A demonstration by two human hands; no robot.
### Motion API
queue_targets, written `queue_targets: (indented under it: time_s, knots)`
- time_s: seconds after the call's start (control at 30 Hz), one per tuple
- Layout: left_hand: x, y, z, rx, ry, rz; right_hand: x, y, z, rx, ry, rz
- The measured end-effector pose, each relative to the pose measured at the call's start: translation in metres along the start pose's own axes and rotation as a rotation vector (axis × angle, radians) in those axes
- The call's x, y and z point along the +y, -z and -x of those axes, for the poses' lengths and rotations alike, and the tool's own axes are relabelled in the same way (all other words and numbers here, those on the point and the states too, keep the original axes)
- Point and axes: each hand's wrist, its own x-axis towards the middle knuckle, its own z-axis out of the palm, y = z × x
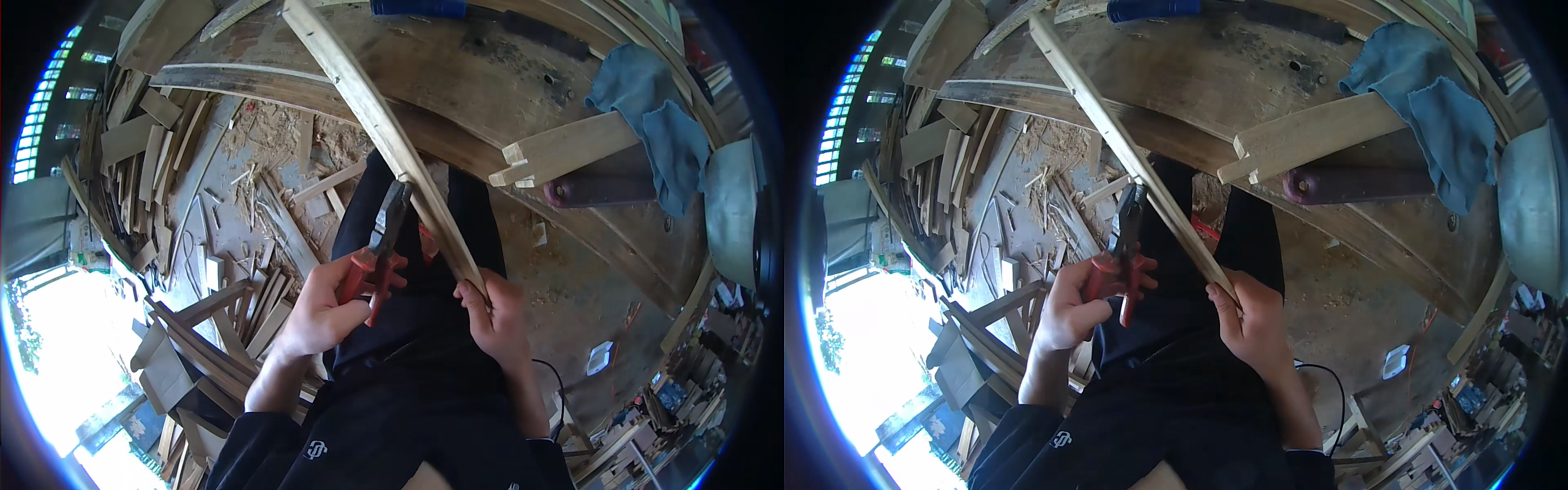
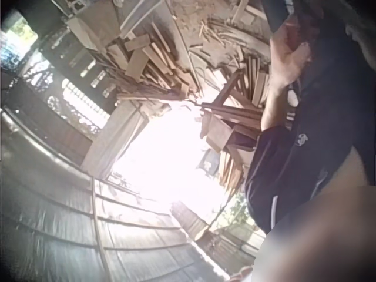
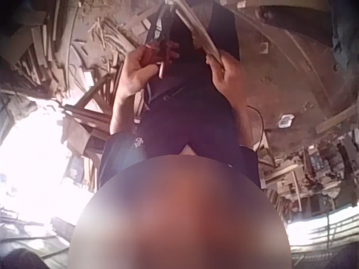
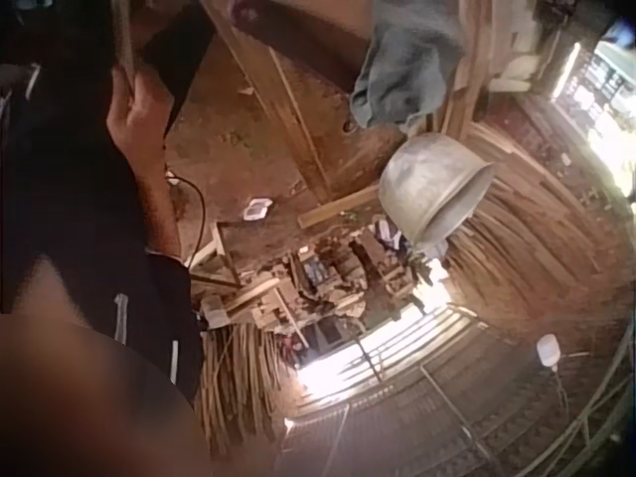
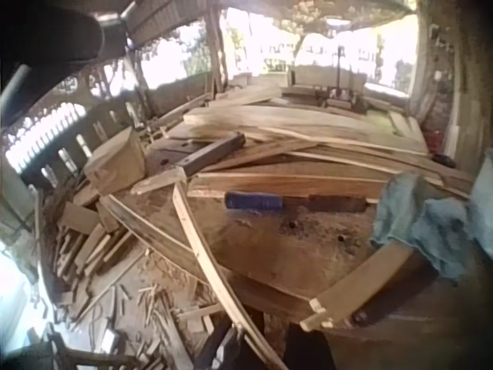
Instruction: Use a wood rasp and pliers to shape and smooth a wooden piece.
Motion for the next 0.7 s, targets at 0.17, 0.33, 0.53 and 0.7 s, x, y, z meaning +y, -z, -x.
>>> queue_targets:
  time_s: [0.17,0.33,0.53,0.7]
  knots:
    - [-0.014,0.006,0.007,0.023,0.007,0.028,0.003,0.001,-0.011,0.257,0.29,0.315]
    - [-0.017,0.006,0.015,0.149,-0.003,0.119,0.003,-0.004,-0.004,0.202,0.129,0.114]
    - [-0.015,0.01,0.019,0.189,-0.19,0.168,-0.001,-0.007,-0.001,0.164,0.017,0.052]
    - [-0.007,0.003,0.01,0.138,-0.073,0.266,-0.002,-0.012,-0.004,0.032,-0.195,-0.335]
